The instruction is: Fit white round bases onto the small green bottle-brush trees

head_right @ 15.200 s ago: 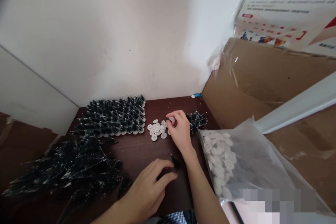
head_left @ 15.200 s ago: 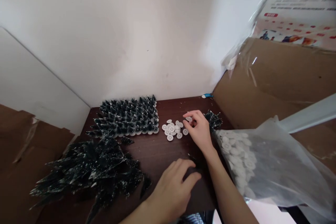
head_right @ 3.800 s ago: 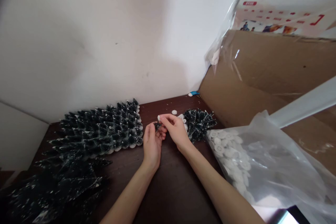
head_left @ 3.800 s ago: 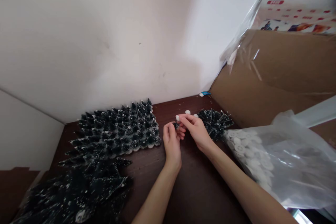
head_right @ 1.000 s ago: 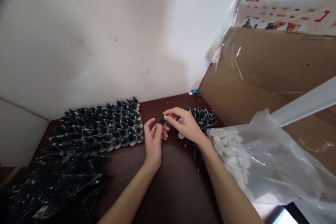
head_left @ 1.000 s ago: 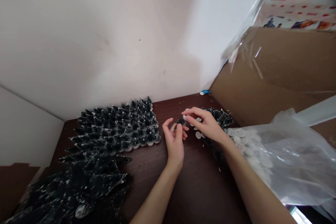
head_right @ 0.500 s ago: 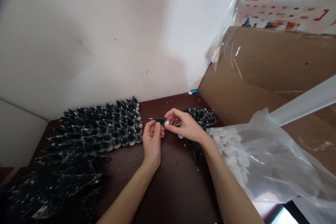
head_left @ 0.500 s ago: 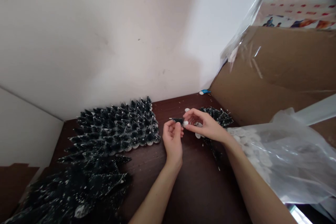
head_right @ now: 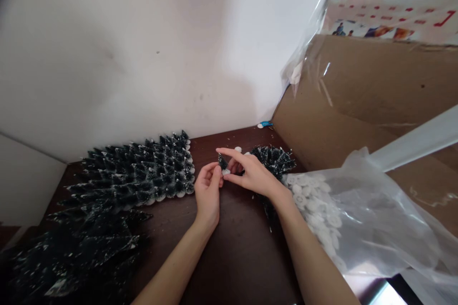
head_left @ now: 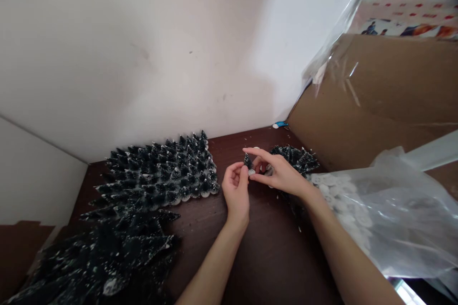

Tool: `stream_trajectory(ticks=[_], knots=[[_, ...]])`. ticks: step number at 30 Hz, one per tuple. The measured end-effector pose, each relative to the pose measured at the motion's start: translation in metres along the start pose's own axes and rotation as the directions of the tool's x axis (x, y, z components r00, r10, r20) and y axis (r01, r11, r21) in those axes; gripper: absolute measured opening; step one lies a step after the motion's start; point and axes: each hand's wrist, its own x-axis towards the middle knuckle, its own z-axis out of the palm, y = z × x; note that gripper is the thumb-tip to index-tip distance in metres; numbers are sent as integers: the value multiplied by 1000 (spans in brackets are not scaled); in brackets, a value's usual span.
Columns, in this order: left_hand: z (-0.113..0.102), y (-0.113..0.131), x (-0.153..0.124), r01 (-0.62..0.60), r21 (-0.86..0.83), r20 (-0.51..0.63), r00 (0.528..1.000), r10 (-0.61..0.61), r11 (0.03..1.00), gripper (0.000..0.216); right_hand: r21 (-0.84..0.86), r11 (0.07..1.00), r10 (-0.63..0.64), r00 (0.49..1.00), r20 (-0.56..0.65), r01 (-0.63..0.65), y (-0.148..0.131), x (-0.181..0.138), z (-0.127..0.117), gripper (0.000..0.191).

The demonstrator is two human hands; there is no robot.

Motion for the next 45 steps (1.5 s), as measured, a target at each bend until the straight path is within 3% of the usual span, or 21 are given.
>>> stream_trajectory(ticks=[7,10,13,15,16,18,21,25,27,29,31,33,36,40,45], knots=[[1,1,0,16,-30,-22,1000,-16,999,32,-17,1000,14,1000,-13,-14,-1,-1,-1,60],[1,1,-1,41,-92,-18,999,-43,995,38,5,999,42,995,-93,-41,-1,-1,-4,61],[1,3,-4,61,-62,77,995,-56,996,55,76,995,78,965,-249,-61,0,-2,-7,68],[2,7,-7,102,-33,226,970,-92,994,65,136,989,104,938,-330,-61,1,-1,-5,72],[2,9,-8,153,-19,333,933,-138,988,67,159,985,114,927,-356,-60,2,-1,-3,73],[2,14,-10,275,26,530,812,-247,961,69,181,982,127,917,-379,-61,1,2,1,72],[-1,19,-12,383,151,738,570,-361,912,69,135,989,111,929,-354,-67,-7,14,7,71],[-7,21,-12,339,362,875,198,-443,868,68,-12,999,43,971,-234,-47,-21,52,14,67],[-9,22,-11,305,411,881,110,-461,859,64,-84,996,13,988,-154,-27,-22,77,19,66],[-10,24,-10,299,418,880,100,-464,858,61,-185,983,4,996,-86,-20,-17,101,28,65],[-10,27,-10,299,414,873,137,-468,860,61,-328,944,20,999,-36,-31,-8,118,38,65],[-9,30,-11,290,419,862,169,-477,860,61,-450,892,34,999,-17,-38,-1,128,49,64],[-7,31,-11,269,450,847,173,-503,851,62,-547,836,28,999,-28,-39,8,131,60,64],[-6,27,-10,266,462,843,165,-512,846,63,-504,864,-21,999,-50,-7,14,127,63,65],[-5,24,-11,271,477,829,177,-531,836,65,-386,922,-31,990,-135,-24,22,128,66,49]])
